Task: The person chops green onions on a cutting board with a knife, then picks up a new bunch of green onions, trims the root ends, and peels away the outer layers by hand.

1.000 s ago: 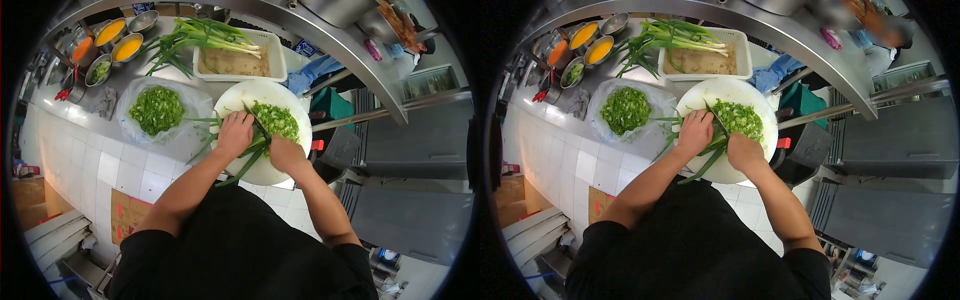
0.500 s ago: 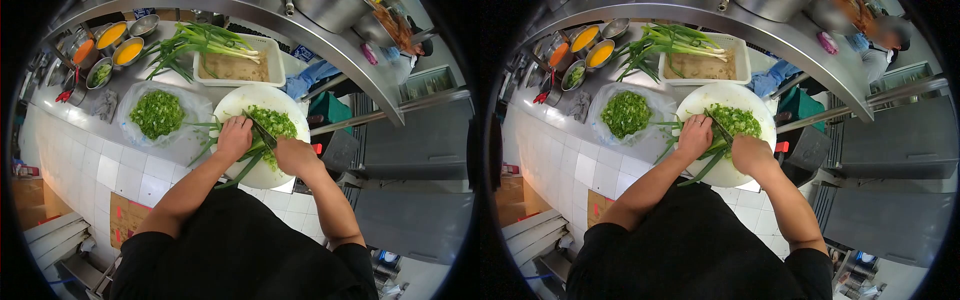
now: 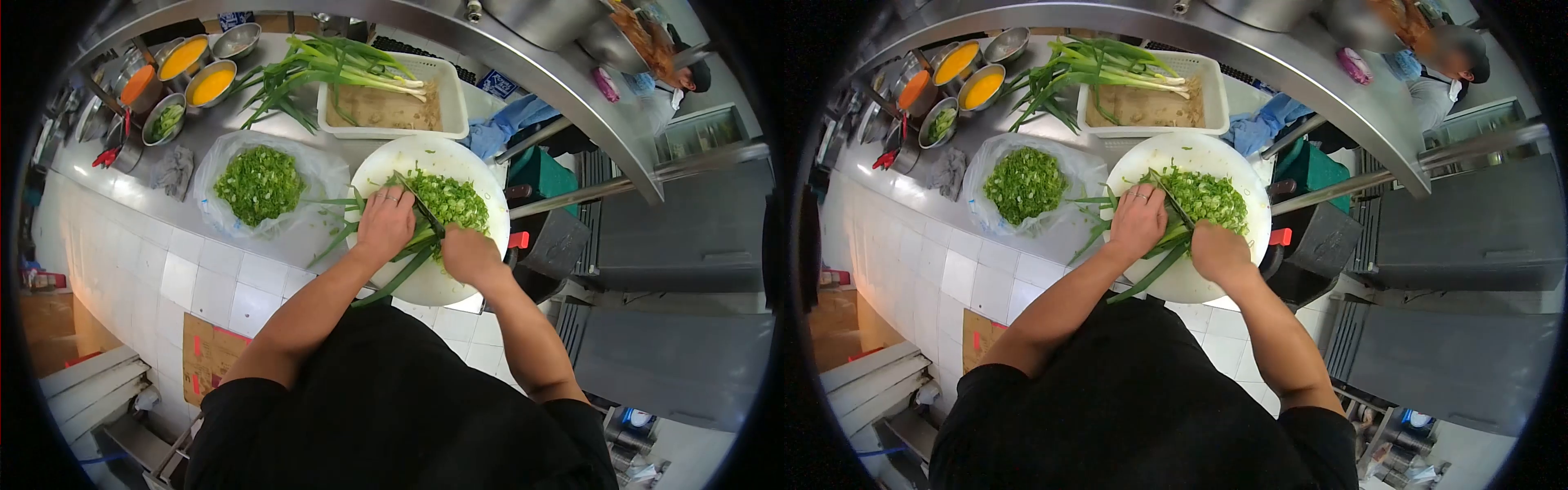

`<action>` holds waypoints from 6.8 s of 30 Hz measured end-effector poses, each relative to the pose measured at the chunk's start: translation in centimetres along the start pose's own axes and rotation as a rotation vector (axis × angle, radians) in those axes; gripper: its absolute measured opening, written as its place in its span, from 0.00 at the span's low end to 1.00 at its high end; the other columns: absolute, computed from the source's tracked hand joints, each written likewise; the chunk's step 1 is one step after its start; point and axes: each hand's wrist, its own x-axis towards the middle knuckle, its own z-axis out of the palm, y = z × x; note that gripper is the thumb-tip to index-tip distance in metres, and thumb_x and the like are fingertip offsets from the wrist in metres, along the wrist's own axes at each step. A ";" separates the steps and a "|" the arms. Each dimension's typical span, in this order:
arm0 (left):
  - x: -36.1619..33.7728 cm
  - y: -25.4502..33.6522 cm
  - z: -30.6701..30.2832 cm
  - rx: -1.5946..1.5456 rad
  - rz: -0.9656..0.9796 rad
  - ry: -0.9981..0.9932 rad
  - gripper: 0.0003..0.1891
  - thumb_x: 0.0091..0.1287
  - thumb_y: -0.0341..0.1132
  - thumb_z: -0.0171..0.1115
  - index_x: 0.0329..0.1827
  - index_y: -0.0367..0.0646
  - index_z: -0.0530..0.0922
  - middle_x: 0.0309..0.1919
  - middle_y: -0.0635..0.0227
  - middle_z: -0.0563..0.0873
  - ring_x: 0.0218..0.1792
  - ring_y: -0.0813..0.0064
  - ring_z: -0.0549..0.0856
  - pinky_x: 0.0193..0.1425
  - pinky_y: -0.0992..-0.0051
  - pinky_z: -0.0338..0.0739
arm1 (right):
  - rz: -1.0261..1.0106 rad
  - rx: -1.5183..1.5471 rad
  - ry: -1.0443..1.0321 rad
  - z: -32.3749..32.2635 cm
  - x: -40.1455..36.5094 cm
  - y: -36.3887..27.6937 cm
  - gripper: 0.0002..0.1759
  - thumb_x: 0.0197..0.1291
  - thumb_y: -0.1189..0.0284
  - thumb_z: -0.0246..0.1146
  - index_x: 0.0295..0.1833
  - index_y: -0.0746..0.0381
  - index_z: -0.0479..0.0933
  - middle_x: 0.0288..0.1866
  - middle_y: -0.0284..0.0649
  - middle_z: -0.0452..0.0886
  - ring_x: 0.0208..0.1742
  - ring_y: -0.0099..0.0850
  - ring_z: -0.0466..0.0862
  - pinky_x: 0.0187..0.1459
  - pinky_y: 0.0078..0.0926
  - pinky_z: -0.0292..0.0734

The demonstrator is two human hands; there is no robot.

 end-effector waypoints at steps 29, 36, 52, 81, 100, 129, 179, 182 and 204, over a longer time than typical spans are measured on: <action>3.0 5.1 -7.3 0.268 -0.055 -0.682 0.67 0.57 0.66 0.77 0.84 0.23 0.52 0.78 0.36 0.67 0.80 0.41 0.66 0.84 0.54 0.62 | 0.069 0.354 -0.075 -1.0 -2.3 3.3 0.21 0.79 0.62 0.55 0.52 0.71 0.83 0.38 0.51 0.90 0.26 0.39 0.90 0.37 0.40 0.87; 3.6 0.9 -3.5 0.178 -0.069 -0.815 0.42 0.60 0.38 0.75 0.75 0.29 0.67 0.64 0.42 0.78 0.69 0.43 0.76 0.73 0.49 0.72 | 0.051 0.396 -0.077 -0.6 -2.2 3.9 0.21 0.80 0.62 0.55 0.53 0.72 0.79 0.31 0.49 0.89 0.22 0.39 0.88 0.34 0.42 0.85; -0.2 2.4 -2.1 0.103 0.143 -0.203 0.46 0.65 0.58 0.70 0.77 0.31 0.68 0.65 0.48 0.75 0.68 0.49 0.72 0.77 0.49 0.62 | 0.006 0.275 0.014 0.5 -2.2 3.6 0.24 0.72 0.63 0.61 0.62 0.73 0.73 0.46 0.57 0.90 0.43 0.49 0.92 0.49 0.46 0.86; 0.5 1.1 0.6 0.080 0.104 -0.058 0.08 0.65 0.33 0.66 0.45 0.45 0.80 0.44 0.59 0.82 0.50 0.54 0.82 0.57 0.55 0.76 | 0.080 0.094 0.101 0.4 -4.7 -1.4 0.13 0.69 0.76 0.54 0.55 0.69 0.74 0.39 0.58 0.90 0.42 0.54 0.93 0.47 0.51 0.88; 0.6 0.7 0.6 0.041 0.047 -0.145 0.11 0.66 0.32 0.65 0.50 0.43 0.79 0.47 0.58 0.81 0.53 0.54 0.81 0.60 0.56 0.74 | 0.116 0.157 0.015 -0.7 -4.1 -1.8 0.15 0.69 0.75 0.53 0.58 0.71 0.75 0.45 0.62 0.89 0.48 0.56 0.92 0.52 0.53 0.86; 0.9 0.9 0.2 -0.001 0.008 -0.187 0.08 0.69 0.30 0.59 0.49 0.40 0.76 0.48 0.53 0.81 0.53 0.50 0.80 0.60 0.53 0.73 | 0.154 0.262 -0.002 0.2 -3.6 -2.5 0.16 0.67 0.78 0.54 0.58 0.73 0.75 0.49 0.62 0.89 0.52 0.57 0.91 0.55 0.50 0.85; 1.6 1.8 2.3 0.020 -0.058 -0.092 0.10 0.69 0.30 0.61 0.50 0.38 0.75 0.50 0.48 0.77 0.54 0.45 0.77 0.62 0.50 0.73 | 0.150 0.227 -0.009 -2.7 -5.1 -1.1 0.17 0.68 0.76 0.55 0.59 0.73 0.76 0.48 0.61 0.90 0.52 0.54 0.92 0.55 0.48 0.86; 1.8 1.7 1.8 -0.057 -0.089 -0.112 0.07 0.69 0.30 0.61 0.47 0.39 0.77 0.47 0.50 0.79 0.52 0.46 0.79 0.61 0.50 0.73 | 0.179 0.212 -0.055 -2.2 -5.1 -1.7 0.17 0.67 0.77 0.56 0.59 0.73 0.76 0.49 0.61 0.90 0.54 0.55 0.91 0.56 0.48 0.86; 1.4 -0.1 0.3 -0.023 0.097 -0.103 0.08 0.63 0.25 0.65 0.45 0.41 0.78 0.43 0.55 0.80 0.49 0.51 0.81 0.56 0.54 0.77 | 0.137 0.179 -0.014 -0.2 -3.5 -1.9 0.15 0.68 0.76 0.55 0.57 0.70 0.77 0.49 0.60 0.90 0.52 0.55 0.92 0.55 0.47 0.86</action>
